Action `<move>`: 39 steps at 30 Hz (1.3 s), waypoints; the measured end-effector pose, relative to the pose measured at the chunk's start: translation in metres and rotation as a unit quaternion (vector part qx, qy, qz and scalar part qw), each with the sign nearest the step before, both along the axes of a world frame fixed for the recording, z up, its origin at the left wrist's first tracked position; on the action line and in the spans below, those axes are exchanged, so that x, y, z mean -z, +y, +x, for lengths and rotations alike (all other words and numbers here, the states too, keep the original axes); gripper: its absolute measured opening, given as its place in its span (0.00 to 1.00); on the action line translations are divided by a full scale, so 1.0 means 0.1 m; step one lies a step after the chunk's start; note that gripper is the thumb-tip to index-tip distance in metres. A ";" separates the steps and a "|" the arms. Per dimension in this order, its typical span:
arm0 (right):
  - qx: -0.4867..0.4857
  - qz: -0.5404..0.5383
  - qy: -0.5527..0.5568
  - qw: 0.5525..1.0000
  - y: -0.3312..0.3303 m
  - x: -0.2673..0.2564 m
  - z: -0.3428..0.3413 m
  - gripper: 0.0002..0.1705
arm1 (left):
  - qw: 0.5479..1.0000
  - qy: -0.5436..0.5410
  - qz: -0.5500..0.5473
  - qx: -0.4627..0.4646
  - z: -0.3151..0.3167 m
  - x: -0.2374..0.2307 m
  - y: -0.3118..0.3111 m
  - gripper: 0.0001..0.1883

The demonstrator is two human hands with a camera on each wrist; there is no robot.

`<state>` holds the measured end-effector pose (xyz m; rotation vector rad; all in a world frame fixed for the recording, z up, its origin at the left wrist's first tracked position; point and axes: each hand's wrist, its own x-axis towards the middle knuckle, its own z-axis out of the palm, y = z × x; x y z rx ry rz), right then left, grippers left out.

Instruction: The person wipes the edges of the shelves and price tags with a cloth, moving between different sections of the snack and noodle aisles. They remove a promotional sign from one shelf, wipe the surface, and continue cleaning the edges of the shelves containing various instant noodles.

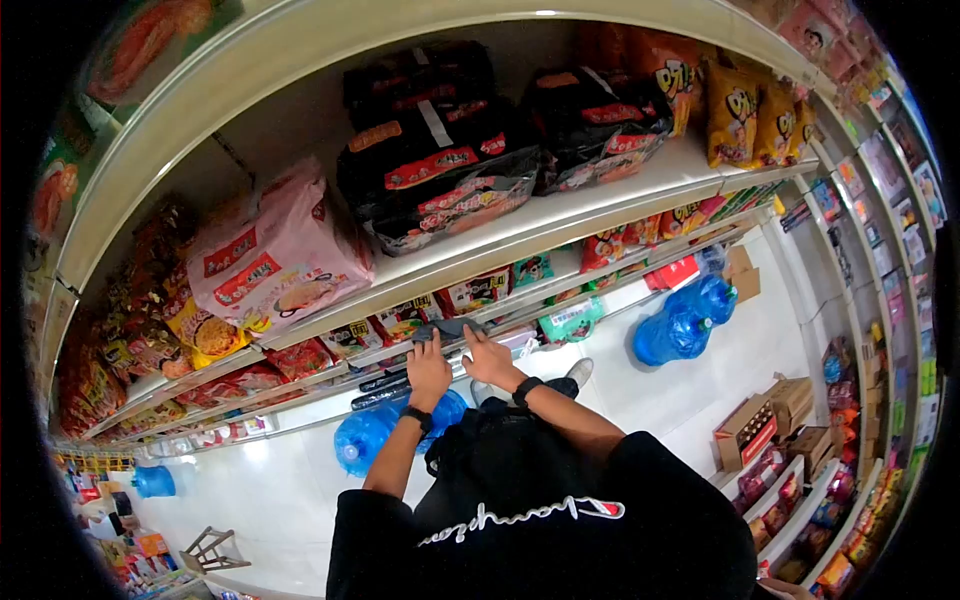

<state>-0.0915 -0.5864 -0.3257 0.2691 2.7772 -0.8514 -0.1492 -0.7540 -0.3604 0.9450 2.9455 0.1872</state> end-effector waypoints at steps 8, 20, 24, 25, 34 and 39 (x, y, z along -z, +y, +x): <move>0.045 -0.001 0.015 0.999 0.03 0.08 0.06 0.47 | 0.997 -0.075 0.023 0.013 -0.03 -0.06 0.13 0.43; 0.077 0.025 0.100 0.992 0.25 0.33 0.06 0.48 | 0.986 -0.111 0.054 0.112 -0.02 -0.03 0.49 0.42; 0.067 0.028 0.075 0.995 0.31 0.29 0.03 0.46 | 0.983 -0.133 0.021 0.129 -0.03 -0.05 0.57 0.43; 0.071 0.029 0.083 0.994 0.31 0.30 0.04 0.47 | 0.983 -0.138 0.037 0.117 0.00 -0.02 0.59 0.44; 0.069 0.044 0.136 0.987 0.48 0.14 -0.02 0.32 | 0.980 -0.177 0.063 0.058 0.06 -0.16 0.87 0.42; 0.046 0.084 0.166 0.982 0.66 0.36 -0.01 0.30 | 0.980 -0.188 0.027 0.059 0.09 -0.23 1.06 0.41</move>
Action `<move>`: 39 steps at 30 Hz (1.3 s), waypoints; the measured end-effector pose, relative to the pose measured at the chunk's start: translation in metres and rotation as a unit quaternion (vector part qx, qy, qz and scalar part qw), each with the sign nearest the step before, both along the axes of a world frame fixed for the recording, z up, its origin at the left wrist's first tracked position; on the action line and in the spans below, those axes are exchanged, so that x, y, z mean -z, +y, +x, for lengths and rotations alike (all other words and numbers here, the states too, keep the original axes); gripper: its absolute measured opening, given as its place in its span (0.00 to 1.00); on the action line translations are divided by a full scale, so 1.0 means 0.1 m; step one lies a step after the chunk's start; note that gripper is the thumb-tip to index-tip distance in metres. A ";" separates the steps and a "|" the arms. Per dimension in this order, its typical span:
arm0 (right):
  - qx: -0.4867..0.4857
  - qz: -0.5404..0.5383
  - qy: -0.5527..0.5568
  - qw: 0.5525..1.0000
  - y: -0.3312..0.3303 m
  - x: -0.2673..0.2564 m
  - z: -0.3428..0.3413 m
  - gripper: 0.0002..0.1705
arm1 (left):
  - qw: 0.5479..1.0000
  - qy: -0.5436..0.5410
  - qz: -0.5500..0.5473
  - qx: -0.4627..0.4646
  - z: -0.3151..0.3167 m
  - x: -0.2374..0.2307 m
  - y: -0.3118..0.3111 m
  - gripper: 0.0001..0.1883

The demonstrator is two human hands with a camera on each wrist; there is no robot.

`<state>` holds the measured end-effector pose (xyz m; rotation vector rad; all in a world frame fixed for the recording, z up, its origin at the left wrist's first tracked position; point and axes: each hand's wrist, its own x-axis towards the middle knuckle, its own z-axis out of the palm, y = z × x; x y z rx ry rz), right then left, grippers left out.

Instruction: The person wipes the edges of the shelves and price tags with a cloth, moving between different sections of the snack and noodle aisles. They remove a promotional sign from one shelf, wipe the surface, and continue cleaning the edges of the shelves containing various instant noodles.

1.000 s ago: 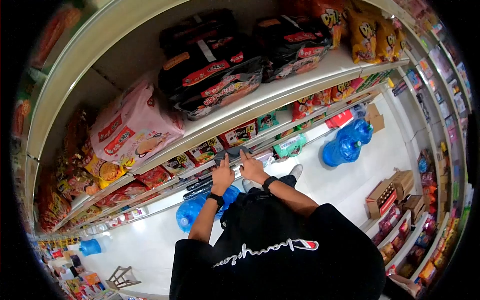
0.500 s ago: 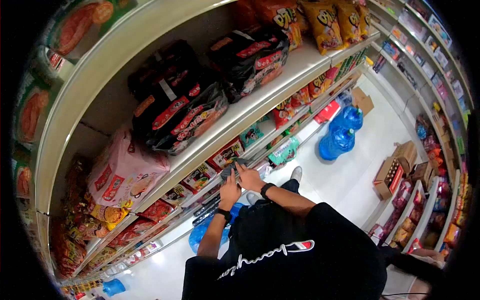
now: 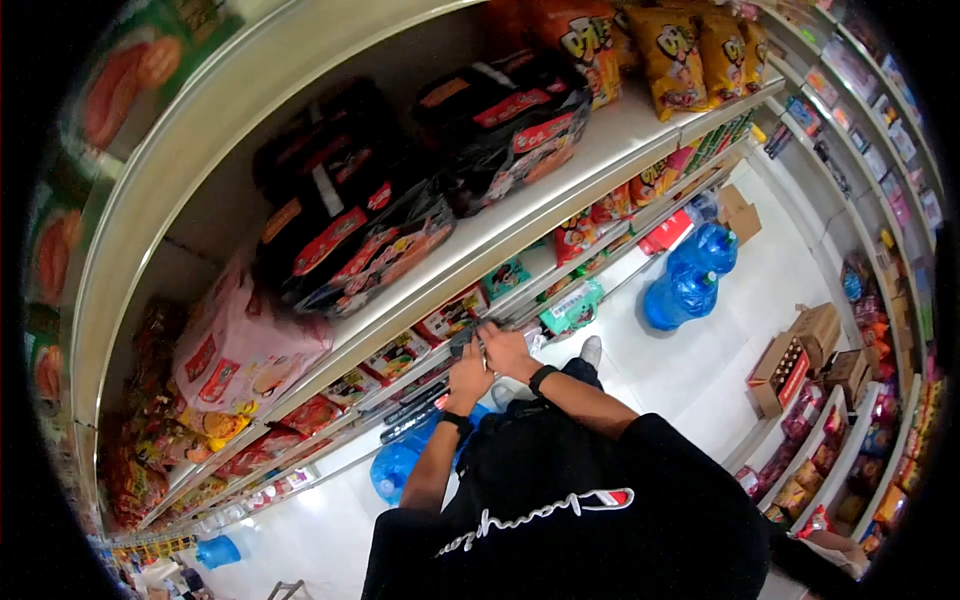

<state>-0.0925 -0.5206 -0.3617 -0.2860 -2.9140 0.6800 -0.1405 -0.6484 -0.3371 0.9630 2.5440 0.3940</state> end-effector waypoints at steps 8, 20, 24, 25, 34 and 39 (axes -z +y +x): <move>-0.025 0.054 -0.012 0.998 0.51 -0.27 0.13 0.29 | 0.998 0.046 0.031 0.016 -0.04 0.09 0.51 0.32; -0.002 0.110 -0.039 0.993 1.70 -0.14 0.35 0.22 | 0.993 -0.009 0.060 0.103 -0.07 0.21 1.66 0.26; 0.026 0.114 -0.053 0.992 1.93 -0.16 0.36 0.19 | 0.991 -0.026 0.035 0.130 -0.06 0.00 1.94 0.26; 0.023 0.108 -0.068 0.992 1.96 -0.18 0.37 0.18 | 0.991 -0.022 0.033 0.127 -0.04 -0.02 1.97 0.25; 0.030 0.095 -0.109 0.989 1.76 -0.22 0.38 0.16 | 0.994 -0.025 0.087 0.054 0.03 0.17 1.80 0.17; 0.004 0.086 -0.067 0.994 1.55 -0.19 0.35 0.17 | 0.993 0.021 0.091 0.066 -0.01 0.36 1.39 0.14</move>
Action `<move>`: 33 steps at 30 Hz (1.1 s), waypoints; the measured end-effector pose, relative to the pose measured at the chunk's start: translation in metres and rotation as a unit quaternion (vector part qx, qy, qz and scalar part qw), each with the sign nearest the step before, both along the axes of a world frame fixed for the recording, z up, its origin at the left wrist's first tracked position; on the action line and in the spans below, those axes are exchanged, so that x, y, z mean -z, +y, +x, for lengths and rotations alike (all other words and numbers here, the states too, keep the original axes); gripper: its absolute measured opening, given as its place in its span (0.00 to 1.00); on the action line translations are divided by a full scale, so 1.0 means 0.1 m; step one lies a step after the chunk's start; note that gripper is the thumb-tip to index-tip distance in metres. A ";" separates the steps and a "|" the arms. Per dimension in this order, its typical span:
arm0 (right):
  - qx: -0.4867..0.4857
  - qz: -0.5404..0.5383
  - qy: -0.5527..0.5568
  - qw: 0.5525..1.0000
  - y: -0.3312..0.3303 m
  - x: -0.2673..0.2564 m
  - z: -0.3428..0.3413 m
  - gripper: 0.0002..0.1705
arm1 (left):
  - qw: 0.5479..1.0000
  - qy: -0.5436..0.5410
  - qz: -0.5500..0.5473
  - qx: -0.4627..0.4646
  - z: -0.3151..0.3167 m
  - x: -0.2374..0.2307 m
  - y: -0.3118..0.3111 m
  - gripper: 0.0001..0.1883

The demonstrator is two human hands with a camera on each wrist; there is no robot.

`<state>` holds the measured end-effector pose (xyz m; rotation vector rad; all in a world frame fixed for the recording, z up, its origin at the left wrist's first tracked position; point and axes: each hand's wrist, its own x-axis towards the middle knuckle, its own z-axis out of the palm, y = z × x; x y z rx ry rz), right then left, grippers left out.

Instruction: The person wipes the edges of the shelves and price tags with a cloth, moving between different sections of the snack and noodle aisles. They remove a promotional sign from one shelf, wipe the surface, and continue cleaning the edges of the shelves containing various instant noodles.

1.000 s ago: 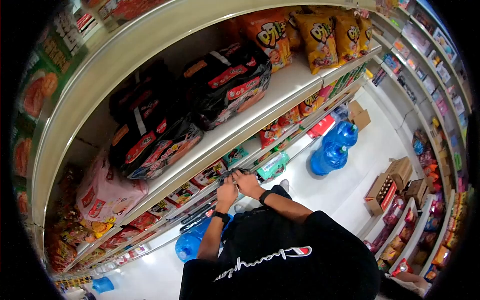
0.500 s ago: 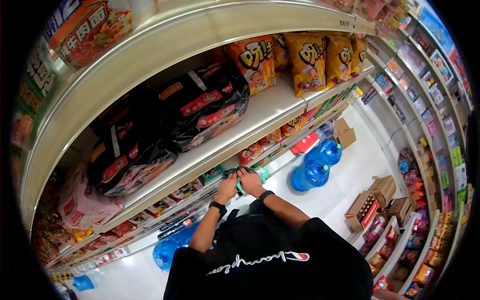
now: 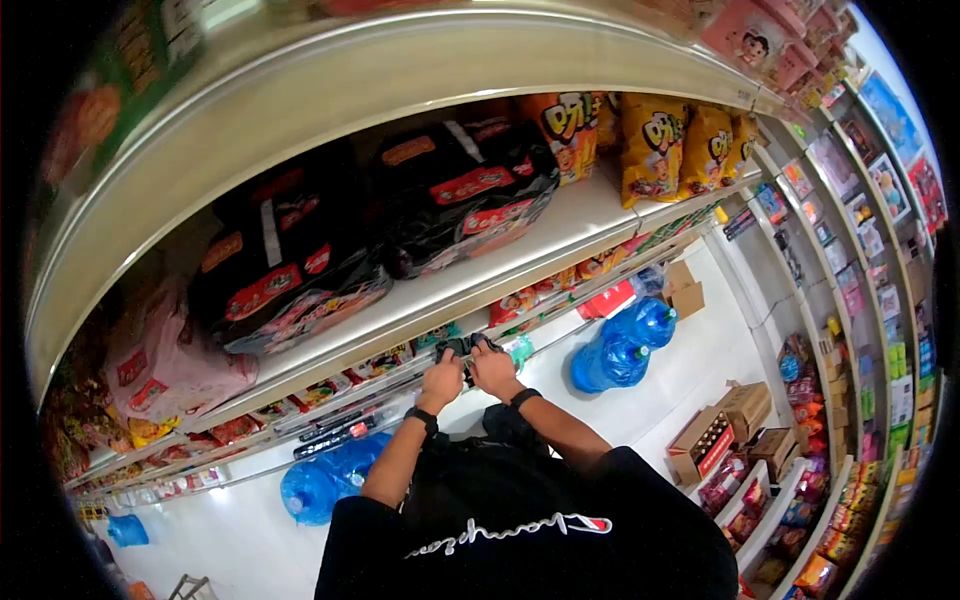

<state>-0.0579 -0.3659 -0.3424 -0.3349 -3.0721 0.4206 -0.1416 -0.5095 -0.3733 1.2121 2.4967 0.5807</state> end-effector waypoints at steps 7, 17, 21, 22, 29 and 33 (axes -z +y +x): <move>-0.012 -0.015 0.010 1.000 -0.46 0.05 -0.05 0.14 | 0.999 -0.034 -0.002 -0.015 -0.08 -0.08 -0.68 0.12; -0.055 0.004 0.026 0.998 -1.27 0.18 -0.19 0.14 | 1.000 -0.003 -0.006 -0.020 -0.07 0.04 -1.41 0.17; -0.084 -0.032 0.032 0.995 -1.53 0.20 -0.31 0.14 | 0.999 0.025 0.006 -0.047 -0.08 0.13 -1.72 0.19; -0.093 -0.045 0.033 0.994 -1.59 0.22 -0.33 0.14 | 0.998 0.020 0.002 -0.056 -0.08 0.15 -1.79 0.19; -0.136 -0.149 0.065 0.977 -1.88 0.20 -0.45 0.29 | 0.994 -0.028 -0.009 -0.105 -0.13 -0.27 -2.16 0.18; -0.117 -0.155 0.012 0.981 -1.96 -0.02 -0.48 0.38 | 0.996 -0.005 0.009 -0.090 -0.20 -0.11 -2.25 0.19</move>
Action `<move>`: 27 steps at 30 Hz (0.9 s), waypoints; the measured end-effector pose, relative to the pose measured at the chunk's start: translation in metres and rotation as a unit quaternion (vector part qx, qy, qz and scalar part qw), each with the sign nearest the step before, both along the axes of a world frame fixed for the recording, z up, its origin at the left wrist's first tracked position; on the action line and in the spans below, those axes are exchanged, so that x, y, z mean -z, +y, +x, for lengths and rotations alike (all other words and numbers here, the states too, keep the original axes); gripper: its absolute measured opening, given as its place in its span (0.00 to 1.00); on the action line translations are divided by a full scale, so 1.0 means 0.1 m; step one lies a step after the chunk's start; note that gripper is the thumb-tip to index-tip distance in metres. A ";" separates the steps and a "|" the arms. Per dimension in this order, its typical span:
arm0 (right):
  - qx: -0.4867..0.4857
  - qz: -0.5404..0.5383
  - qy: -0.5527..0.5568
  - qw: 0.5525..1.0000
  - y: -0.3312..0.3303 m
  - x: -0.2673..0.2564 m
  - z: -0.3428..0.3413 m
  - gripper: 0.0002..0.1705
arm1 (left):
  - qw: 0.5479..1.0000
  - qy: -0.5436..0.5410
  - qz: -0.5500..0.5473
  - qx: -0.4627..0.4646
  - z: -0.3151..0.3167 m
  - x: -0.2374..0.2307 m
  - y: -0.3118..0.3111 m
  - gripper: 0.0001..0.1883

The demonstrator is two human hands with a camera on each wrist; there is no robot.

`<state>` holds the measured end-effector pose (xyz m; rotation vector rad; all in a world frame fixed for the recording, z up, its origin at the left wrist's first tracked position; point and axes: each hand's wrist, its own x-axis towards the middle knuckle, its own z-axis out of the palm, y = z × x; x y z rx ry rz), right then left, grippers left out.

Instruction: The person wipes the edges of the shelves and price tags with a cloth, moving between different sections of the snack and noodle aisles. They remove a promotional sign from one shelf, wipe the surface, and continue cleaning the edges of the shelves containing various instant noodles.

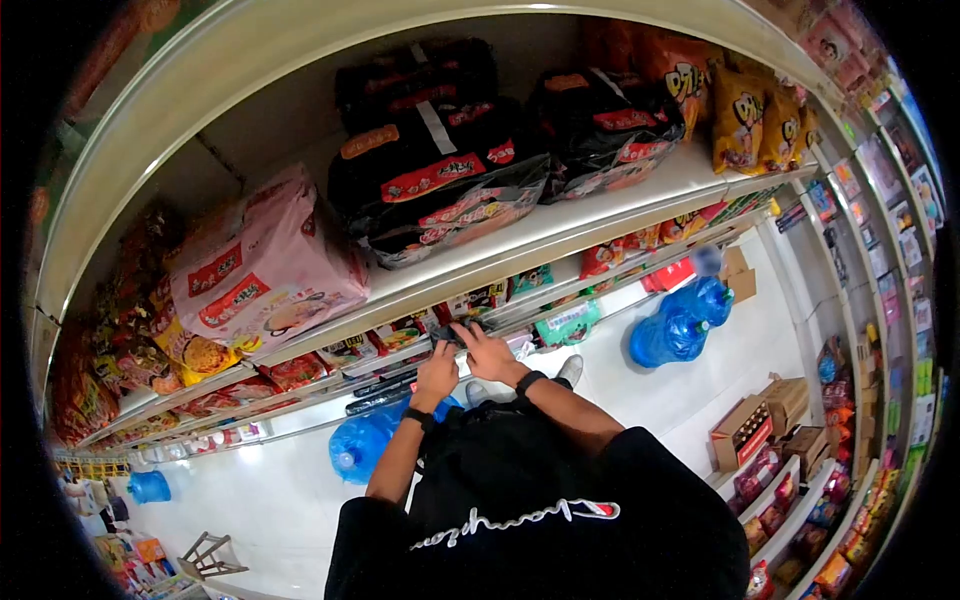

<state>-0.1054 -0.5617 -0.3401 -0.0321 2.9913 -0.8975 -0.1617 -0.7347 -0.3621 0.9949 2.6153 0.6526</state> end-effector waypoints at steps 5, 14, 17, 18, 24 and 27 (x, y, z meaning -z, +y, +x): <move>0.015 0.015 -0.017 1.000 0.00 0.15 -0.05 0.39 | 1.000 0.021 0.016 -0.011 0.07 -0.06 0.07 0.20; 0.048 -0.011 -0.039 0.998 0.03 0.20 0.01 0.41 | 0.992 0.105 0.071 -0.005 -0.09 -0.27 0.23 0.23; 0.059 0.023 -0.043 0.997 0.06 0.10 0.00 0.40 | 0.994 0.092 0.029 0.048 -0.13 -0.33 0.32 0.31; 0.064 0.039 -0.048 0.996 0.07 0.05 0.01 0.40 | 0.994 0.096 0.023 0.053 -0.14 -0.31 0.33 0.33; 0.108 0.022 0.024 0.994 0.13 0.09 -0.02 0.40 | 0.996 0.076 -0.002 0.056 -0.19 -0.26 0.39 0.36; 0.098 0.012 -0.011 0.995 0.15 0.12 -0.06 0.40 | 0.997 0.062 -0.012 0.045 -0.21 -0.23 0.42 0.36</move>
